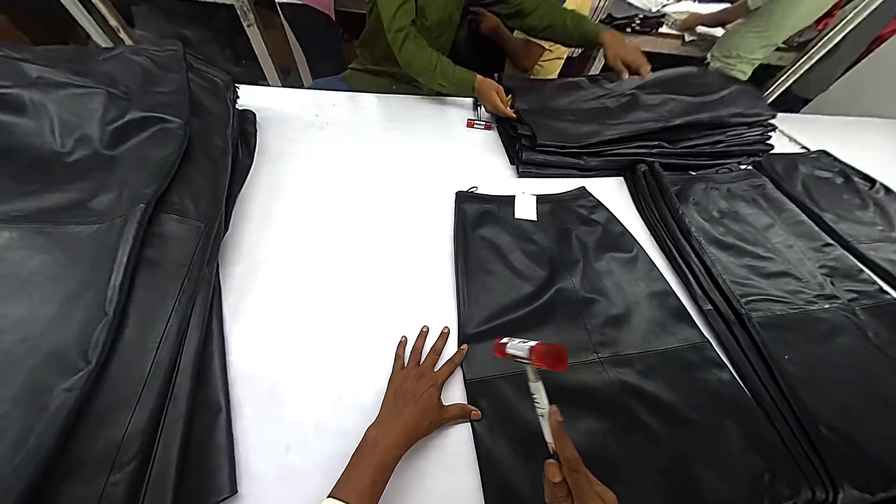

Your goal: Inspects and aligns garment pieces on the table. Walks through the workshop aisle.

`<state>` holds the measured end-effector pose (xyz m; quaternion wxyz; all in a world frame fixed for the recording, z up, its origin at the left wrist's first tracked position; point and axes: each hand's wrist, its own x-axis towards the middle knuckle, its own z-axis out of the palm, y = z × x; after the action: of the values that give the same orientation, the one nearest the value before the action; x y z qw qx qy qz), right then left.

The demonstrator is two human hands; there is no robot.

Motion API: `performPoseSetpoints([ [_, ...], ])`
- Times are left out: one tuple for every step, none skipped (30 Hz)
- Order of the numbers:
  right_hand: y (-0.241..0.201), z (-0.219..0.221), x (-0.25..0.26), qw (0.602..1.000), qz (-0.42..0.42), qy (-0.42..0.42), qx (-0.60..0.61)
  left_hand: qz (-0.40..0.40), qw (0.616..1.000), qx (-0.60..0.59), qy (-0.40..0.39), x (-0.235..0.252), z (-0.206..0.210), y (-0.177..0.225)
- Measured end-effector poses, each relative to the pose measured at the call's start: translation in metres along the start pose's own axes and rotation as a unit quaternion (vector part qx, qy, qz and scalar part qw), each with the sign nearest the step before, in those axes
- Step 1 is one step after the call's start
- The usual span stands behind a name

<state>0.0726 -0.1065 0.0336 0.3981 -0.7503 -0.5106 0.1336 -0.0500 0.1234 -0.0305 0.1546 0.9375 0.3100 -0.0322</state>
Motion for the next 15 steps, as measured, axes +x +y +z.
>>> performPoseSetpoints([
  [0.002,0.002,-0.002,1.000,-0.003,0.006,-0.010,0.003,1.000,0.004,0.006,-0.001,0.002,0.000],
  [0.006,0.005,-0.004,0.999,0.004,-0.015,-0.034,0.006,1.000,0.008,0.012,-0.001,0.002,-0.001],
  [0.012,0.008,-0.005,0.996,0.027,-0.062,-0.054,0.008,1.000,0.012,0.016,0.000,0.002,-0.002],
  [0.018,0.008,-0.003,0.991,0.051,-0.107,-0.061,0.010,1.000,0.015,0.020,0.000,0.001,-0.001],
  [0.018,0.006,-0.001,0.990,0.056,-0.115,-0.053,0.011,1.000,0.017,0.019,0.001,0.000,-0.001],
  [0.015,0.002,0.002,0.994,0.040,-0.093,-0.040,0.009,1.000,0.018,0.014,0.003,-0.002,-0.001],
  [0.009,-0.001,0.004,0.998,0.019,-0.055,-0.024,0.004,1.000,0.017,0.002,0.004,-0.004,-0.001],
  [0.002,-0.002,0.004,1.000,0.005,-0.024,-0.013,0.000,1.000,0.016,-0.006,0.003,-0.003,0.000],
  [-0.001,-0.001,0.003,1.000,0.002,-0.013,-0.015,-0.001,1.000,0.014,-0.007,0.001,-0.001,0.000],
  [-0.001,0.002,0.002,0.999,0.011,-0.027,-0.035,-0.001,1.000,0.012,0.000,0.001,0.001,0.000],
  [0.003,0.007,0.002,0.995,0.037,-0.067,-0.061,-0.001,1.000,0.010,0.009,0.001,0.001,-0.002],
  [0.008,0.011,0.003,0.988,0.067,-0.113,-0.082,-0.005,1.000,0.010,0.018,0.002,0.000,-0.003],
  [0.011,0.012,0.004,0.986,0.075,-0.122,-0.080,-0.015,1.000,0.011,0.019,0.003,-0.001,-0.004],
  [0.011,0.009,0.007,0.989,0.067,-0.109,-0.068,-0.026,0.999,0.013,0.014,0.005,-0.004,-0.005],
  [0.006,0.006,0.010,0.995,0.044,-0.077,-0.055,-0.038,0.999,0.017,0.000,0.007,-0.008,-0.005],
])
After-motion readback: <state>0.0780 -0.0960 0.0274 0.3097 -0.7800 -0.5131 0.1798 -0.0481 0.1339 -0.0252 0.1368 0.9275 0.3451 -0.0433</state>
